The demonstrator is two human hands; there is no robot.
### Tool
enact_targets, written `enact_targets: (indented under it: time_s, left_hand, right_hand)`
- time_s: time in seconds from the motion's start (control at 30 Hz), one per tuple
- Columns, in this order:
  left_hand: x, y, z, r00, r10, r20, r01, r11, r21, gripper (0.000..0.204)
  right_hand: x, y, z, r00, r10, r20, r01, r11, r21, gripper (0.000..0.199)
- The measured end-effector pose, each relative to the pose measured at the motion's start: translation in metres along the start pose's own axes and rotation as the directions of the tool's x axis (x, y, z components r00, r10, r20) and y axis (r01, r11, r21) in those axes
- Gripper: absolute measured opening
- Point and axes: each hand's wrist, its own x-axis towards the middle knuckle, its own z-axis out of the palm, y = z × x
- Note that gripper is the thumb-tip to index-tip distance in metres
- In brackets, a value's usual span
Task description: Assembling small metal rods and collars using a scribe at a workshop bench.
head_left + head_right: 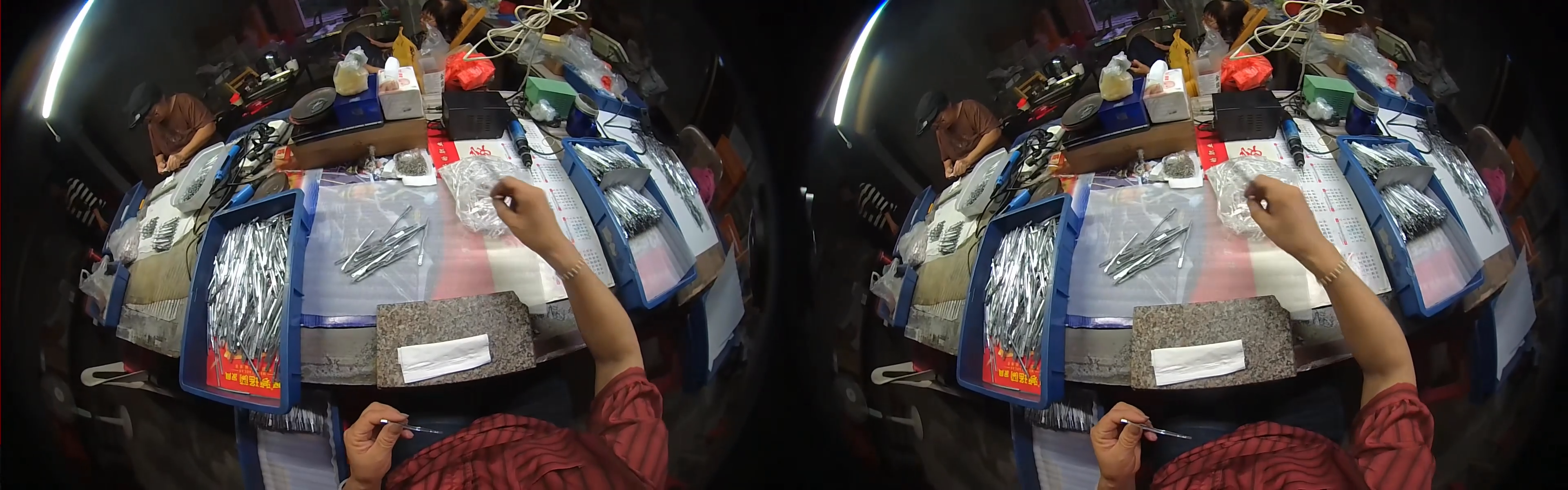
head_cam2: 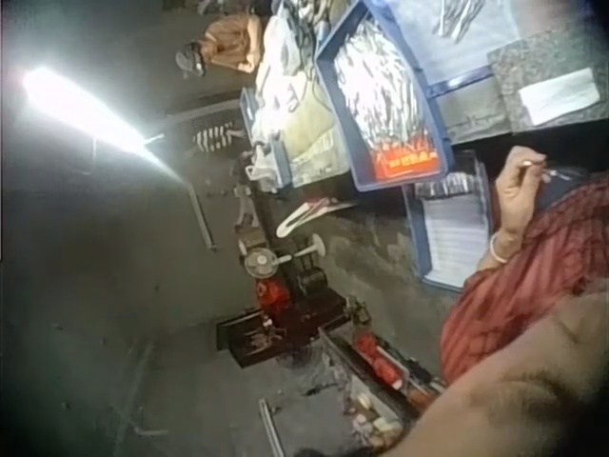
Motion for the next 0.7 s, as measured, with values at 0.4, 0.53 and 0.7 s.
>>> enact_targets:
  time_s: [0.4,0.53,0.7]
  left_hand:
    - [0.03,-0.014,0.054,0.997,-0.075,0.03,0.079,0.977,-0.199,0.014]
    - [0.028,-0.017,0.058,0.996,-0.088,0.018,0.09,0.958,-0.272,0.021]
    - [0.022,-0.022,0.065,0.985,-0.166,-0.039,0.145,0.939,-0.313,0.027]
  right_hand:
    - [-0.19,-0.133,-0.001,0.763,0.31,0.568,-0.646,0.405,0.647,0.01]
    - [-0.199,-0.133,-0.006,0.843,0.222,0.49,-0.509,0.623,0.594,0.009]
    - [-0.208,-0.133,-0.007,0.907,0.2,0.371,-0.401,0.68,0.614,0.016]
